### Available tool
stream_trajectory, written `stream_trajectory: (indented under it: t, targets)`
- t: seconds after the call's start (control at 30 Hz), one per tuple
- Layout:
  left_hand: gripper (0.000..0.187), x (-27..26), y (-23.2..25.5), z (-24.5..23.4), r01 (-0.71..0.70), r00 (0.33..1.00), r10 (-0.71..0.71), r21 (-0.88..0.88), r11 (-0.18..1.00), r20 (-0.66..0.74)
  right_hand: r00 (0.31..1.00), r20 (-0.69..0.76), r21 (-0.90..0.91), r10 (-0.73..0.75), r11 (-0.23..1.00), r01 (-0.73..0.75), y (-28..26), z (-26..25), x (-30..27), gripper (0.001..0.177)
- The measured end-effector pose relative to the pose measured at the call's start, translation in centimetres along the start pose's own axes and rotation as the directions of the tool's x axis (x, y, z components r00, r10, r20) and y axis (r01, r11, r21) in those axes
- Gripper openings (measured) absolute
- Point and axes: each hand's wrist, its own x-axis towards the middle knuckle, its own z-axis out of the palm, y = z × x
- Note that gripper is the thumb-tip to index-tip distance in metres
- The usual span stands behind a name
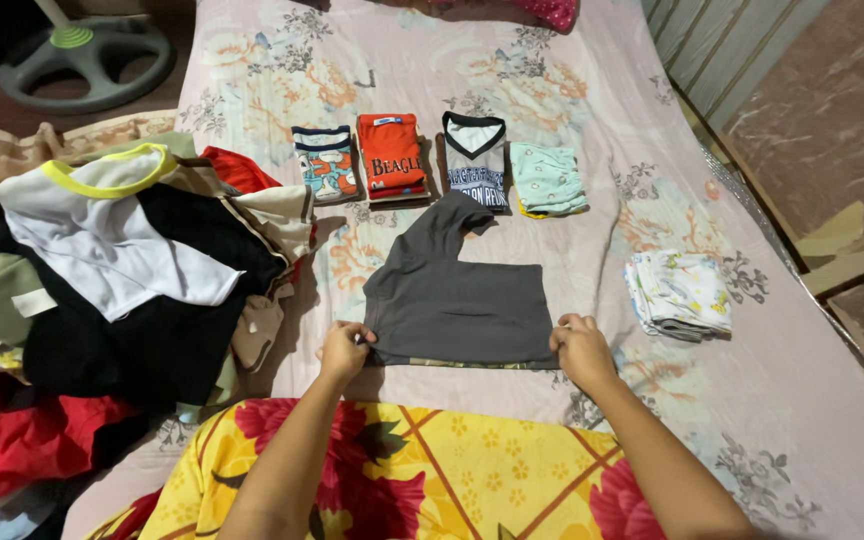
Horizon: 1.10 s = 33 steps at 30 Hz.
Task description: The person folds baby clothes by hand on a bed, arranging them into neat piles.
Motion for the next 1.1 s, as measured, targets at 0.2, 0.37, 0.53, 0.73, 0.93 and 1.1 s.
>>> stream_trajectory:
  t: [0.2,0.37,0.53,0.73,0.93,1.1]
  targets:
    - [0.019,-1.9,1.0,1.9,-0.297,0.928,0.338,0.235,0.926,-0.159,0.990,-0.059,-0.006,0.131,0.991,-0.132,-2.4,1.8,0.1,0.033]
    - [0.063,-3.9,2.7,7.6,-0.631,0.776,0.631,0.017,0.775,0.022,0.997,-0.022,0.311,-0.069,0.948,0.072,-10.4,8.8,1.9,0.047]
    - [0.080,-6.0,4.5,5.9,-0.559,0.816,0.420,0.353,0.751,0.399,0.902,0.427,0.059,-0.061,0.997,0.040,-14.0,11.5,2.3,0.061]
    - [0.088,-6.3,6.0,4.4,-0.538,0.803,0.339,0.351,0.766,0.491,0.884,0.448,-0.302,0.131,0.953,0.012,-8.6,9.4,2.2,0.072]
    - [0.088,-6.4,6.7,3.9,-0.519,0.806,0.321,0.332,0.788,0.498,0.854,0.351,-0.376,0.383,0.893,-0.246,-2.2,7.5,1.0,0.073]
    - [0.088,-6.5,6.7,3.6,-0.478,0.838,0.385,0.179,0.860,0.387,0.805,0.318,-0.268,0.501,0.862,-0.430,-0.4,6.7,2.6,0.079]
